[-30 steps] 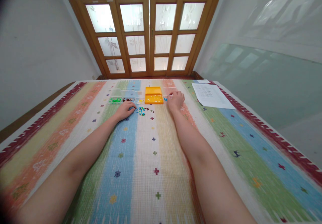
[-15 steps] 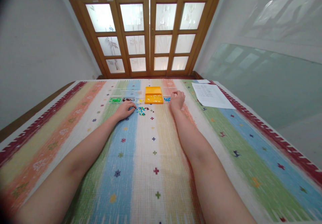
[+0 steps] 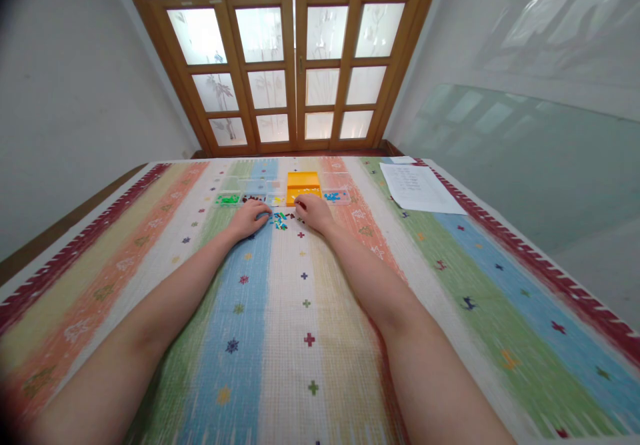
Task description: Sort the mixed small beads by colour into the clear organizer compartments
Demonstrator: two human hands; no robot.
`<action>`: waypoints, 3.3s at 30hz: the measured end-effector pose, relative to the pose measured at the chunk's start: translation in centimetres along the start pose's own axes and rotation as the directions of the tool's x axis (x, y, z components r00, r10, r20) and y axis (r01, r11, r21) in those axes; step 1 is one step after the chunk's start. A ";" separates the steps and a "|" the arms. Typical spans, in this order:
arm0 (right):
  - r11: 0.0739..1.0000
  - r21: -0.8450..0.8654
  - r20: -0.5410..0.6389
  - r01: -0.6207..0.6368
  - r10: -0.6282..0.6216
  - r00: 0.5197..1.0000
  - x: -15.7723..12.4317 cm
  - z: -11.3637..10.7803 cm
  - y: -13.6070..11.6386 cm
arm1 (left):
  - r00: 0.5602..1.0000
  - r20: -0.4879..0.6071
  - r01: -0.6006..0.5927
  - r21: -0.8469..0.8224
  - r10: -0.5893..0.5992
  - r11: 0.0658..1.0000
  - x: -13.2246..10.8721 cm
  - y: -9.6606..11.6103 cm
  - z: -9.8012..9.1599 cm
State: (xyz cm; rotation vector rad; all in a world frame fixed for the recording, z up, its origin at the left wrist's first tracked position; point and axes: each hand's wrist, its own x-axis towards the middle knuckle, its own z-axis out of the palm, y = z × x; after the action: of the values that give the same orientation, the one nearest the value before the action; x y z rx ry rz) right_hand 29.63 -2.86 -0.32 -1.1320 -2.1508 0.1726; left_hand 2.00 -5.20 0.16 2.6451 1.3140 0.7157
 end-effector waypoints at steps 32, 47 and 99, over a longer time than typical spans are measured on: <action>0.998 0.006 0.043 -0.061 0.061 0.997 -0.1 -0.1 -0.2 | 0.987 -0.038 0.156 0.000 -0.156 0.988 0.0 -0.1 0.0; 0.999 0.009 0.038 -0.053 0.053 0.998 -0.2 0.1 0.0 | 0.954 -0.081 0.274 -0.172 -0.290 0.946 -0.1 0.2 0.0; 0.923 -0.049 0.372 0.382 -0.338 0.864 -0.9 2.8 -5.4 | 0.843 -0.333 0.340 -0.281 -0.423 0.897 -0.2 -3.6 0.7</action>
State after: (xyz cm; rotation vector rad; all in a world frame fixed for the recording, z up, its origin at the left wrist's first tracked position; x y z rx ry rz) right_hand 24.54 -6.30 -0.68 -0.7799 -2.6914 0.0815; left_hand -0.40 -3.01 -1.56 2.0394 1.6847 1.2711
